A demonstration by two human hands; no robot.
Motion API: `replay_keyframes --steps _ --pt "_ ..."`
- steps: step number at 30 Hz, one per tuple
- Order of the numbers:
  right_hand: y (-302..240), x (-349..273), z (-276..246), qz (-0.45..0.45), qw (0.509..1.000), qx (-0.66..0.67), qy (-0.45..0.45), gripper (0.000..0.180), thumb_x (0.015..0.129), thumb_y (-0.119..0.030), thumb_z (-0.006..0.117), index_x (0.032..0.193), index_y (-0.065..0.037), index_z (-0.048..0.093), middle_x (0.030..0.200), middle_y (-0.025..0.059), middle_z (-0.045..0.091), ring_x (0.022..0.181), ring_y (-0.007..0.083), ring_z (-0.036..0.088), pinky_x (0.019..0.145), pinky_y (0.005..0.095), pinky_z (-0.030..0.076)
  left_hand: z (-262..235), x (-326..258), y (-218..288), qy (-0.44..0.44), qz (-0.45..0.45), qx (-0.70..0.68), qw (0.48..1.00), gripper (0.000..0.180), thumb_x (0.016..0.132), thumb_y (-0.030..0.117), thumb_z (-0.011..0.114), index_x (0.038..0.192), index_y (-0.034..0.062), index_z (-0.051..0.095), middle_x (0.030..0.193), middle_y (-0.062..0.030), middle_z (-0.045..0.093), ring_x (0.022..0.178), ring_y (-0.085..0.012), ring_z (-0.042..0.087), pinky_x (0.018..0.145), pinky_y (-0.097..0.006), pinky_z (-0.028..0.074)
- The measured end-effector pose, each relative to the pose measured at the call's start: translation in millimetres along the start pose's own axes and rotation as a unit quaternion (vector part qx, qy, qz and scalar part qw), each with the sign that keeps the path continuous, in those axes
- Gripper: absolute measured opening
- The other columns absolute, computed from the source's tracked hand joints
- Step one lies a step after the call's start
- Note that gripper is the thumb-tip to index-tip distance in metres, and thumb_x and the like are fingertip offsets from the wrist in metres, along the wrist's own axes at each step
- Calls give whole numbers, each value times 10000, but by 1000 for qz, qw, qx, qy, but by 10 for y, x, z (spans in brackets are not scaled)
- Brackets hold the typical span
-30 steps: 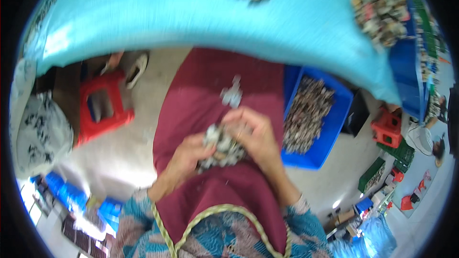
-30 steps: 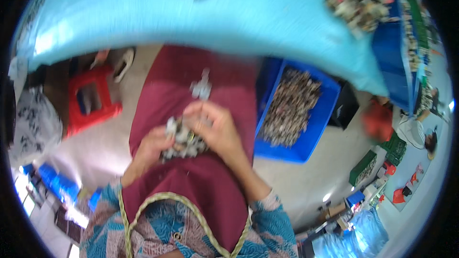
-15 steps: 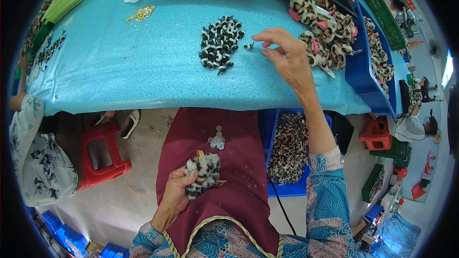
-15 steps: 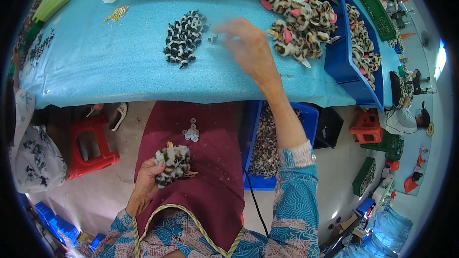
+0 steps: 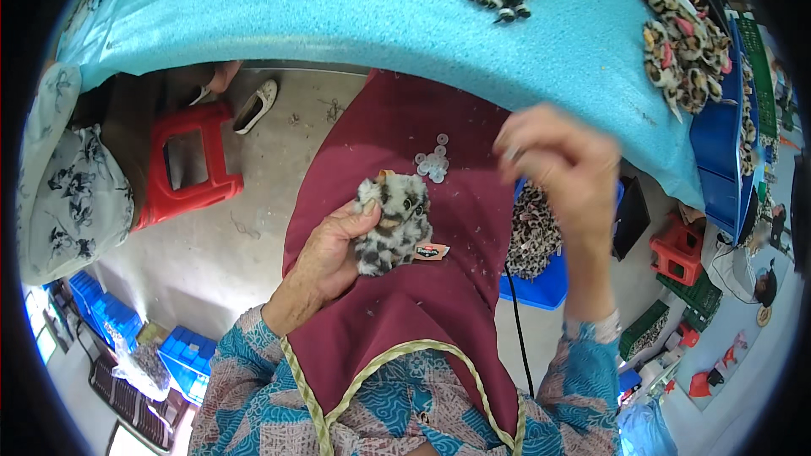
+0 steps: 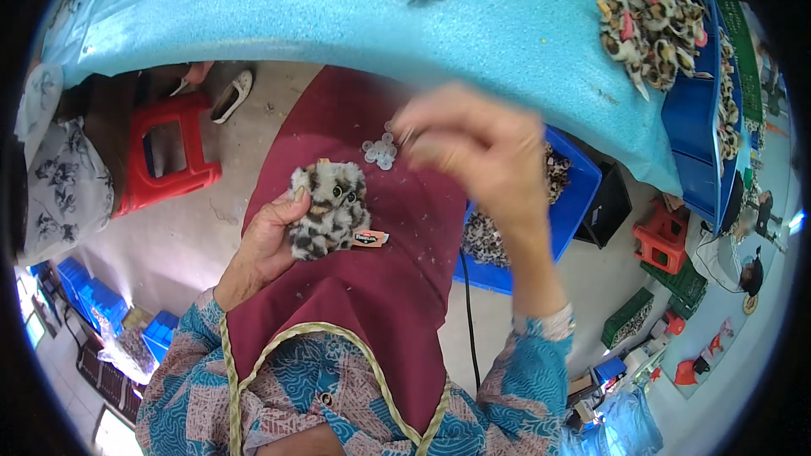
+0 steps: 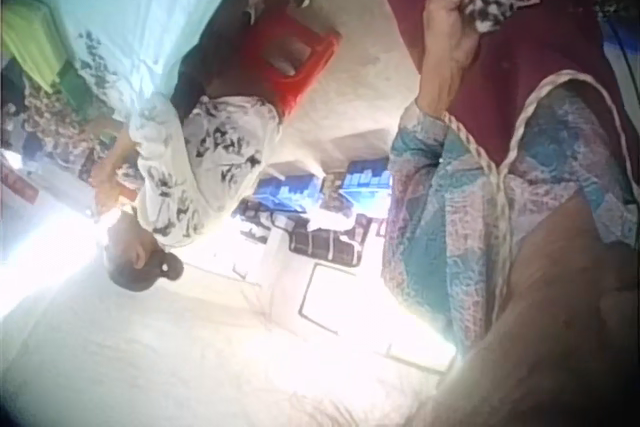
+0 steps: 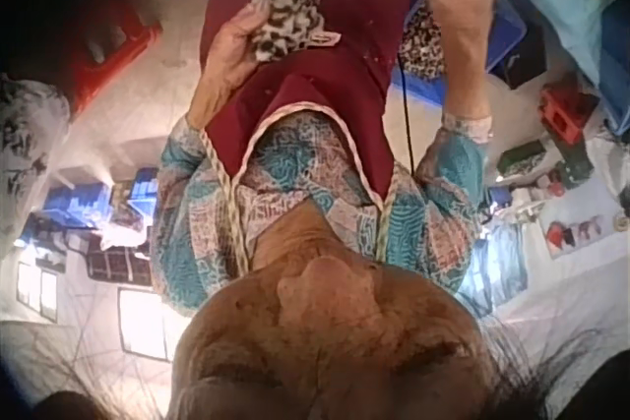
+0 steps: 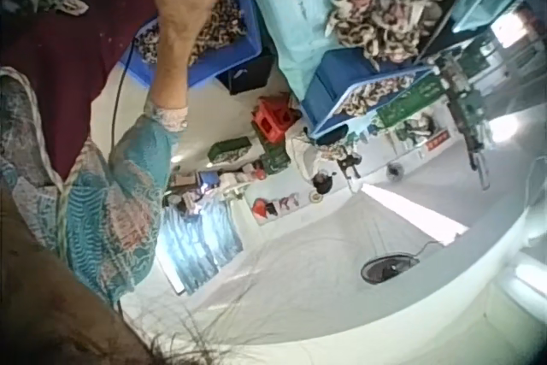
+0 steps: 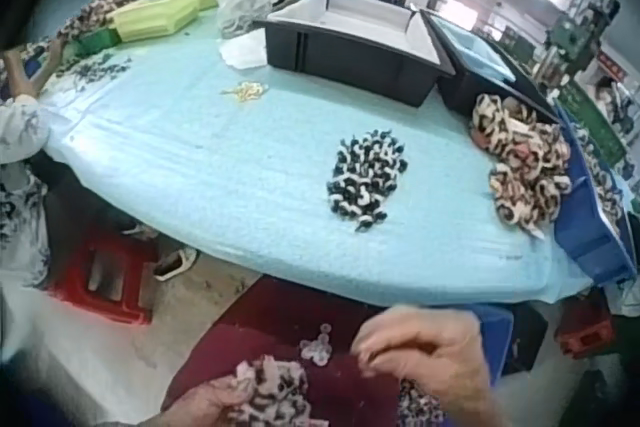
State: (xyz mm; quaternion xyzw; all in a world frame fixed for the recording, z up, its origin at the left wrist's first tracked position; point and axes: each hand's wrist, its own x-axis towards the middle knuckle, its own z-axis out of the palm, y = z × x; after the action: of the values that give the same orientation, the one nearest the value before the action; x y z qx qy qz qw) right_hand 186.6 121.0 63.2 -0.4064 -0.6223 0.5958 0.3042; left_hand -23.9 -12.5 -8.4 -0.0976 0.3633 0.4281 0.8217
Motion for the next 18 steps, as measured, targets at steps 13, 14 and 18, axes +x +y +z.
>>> replay_keyframes --steps 13,14,18 --pt "475 -649 740 180 978 105 -11 227 721 60 651 926 25 560 814 91 645 733 113 634 652 231 535 119 -43 -89 90 36 142 985 250 854 127 590 1065 -7 598 935 -52 634 819 -107 588 736 -257 483" --pt "473 -648 734 175 980 92 -14 215 719 62 651 910 24 560 805 86 646 728 111 635 653 232 535 116 -41 -94 90 35 144 985 250 854 127 590 1065 -7 598 935 -52 634 819 -107 588 736 -257 483" --pt "484 -651 728 169 982 84 -21 171 728 55 642 875 24 560 778 78 646 721 109 637 640 233 530 108 -54 -100 101 46 213 971 202 830 100 611 1003 -3 633 907 -48 631 777 -90 572 707 -238 468"
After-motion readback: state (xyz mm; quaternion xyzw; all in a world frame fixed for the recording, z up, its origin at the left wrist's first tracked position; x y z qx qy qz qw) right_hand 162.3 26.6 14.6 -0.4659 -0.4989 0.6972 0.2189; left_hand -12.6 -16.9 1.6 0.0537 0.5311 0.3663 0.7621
